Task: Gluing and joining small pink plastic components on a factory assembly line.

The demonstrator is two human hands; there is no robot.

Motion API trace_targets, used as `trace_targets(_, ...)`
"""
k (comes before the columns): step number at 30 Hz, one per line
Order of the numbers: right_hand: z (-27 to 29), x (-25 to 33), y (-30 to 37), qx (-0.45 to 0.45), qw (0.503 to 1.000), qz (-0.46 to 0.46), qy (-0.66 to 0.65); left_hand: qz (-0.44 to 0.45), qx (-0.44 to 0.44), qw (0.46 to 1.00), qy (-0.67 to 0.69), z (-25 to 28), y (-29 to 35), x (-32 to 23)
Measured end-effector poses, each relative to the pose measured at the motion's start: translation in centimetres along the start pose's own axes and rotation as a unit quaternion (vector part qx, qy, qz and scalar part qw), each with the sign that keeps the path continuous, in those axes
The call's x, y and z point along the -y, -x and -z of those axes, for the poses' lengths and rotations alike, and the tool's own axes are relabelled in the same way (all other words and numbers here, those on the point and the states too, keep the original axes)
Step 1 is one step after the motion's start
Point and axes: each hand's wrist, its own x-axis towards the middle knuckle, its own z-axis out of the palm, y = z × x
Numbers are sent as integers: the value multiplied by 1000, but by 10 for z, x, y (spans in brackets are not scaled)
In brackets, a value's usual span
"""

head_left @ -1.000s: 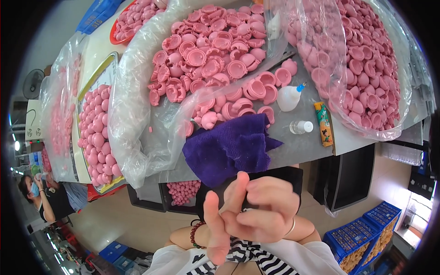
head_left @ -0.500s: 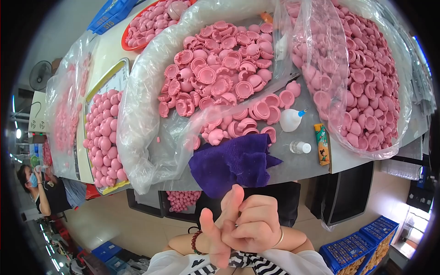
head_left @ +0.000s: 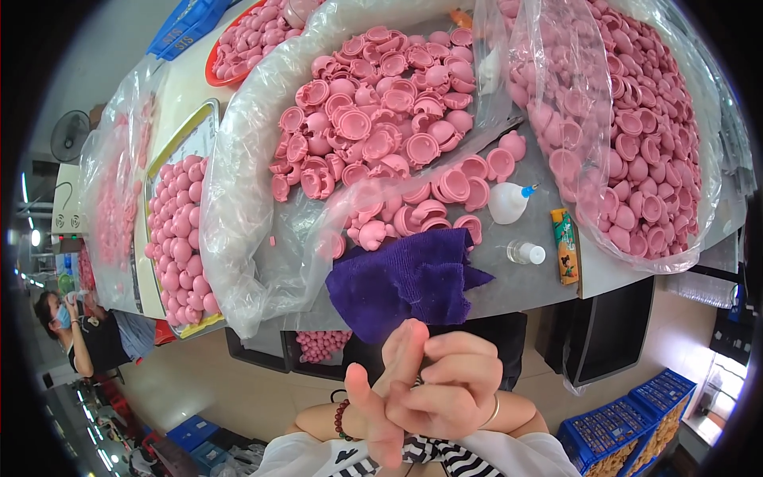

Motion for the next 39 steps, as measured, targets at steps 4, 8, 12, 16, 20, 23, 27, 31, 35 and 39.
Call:
trace_targets(4,2,1,0,31,999,-12,-8,-24,-155,986,-63,-20,-15,-5)
trace_targets(8,0,-4,0,0,998,40,-37,57,-93,994,-15,-11,-20,-16)
trace_targets(12,0,-2,4,22,998,44,-47,43,-51,998,-20,-9,-12,-12)
trace_targets(16,-3,3,-3,-19,999,42,-24,67,-51,996,-27,-10,-25,-22)
trace_targets(20,3,5,3,35,999,1,17,69,-78,994,-20,-12,-10,-20)
trace_targets(23,2,3,5,49,999,-7,11,86,-75,993,-11,-9,-12,-20)
trace_targets(27,3,5,10,67,997,0,-28,30,-79,996,-23,-11,-6,-14)
trace_targets(31,-2,5,5,7,1000,14,-19,12,-66,997,-37,-9,-2,-12)
trace_targets(35,2,6,9,24,999,9,-21,47,-28,997,-51,-4,-11,-19)
trace_targets(39,4,5,15,39,998,-5,-52,-12,-138,986,-95,-22,-20,-12)
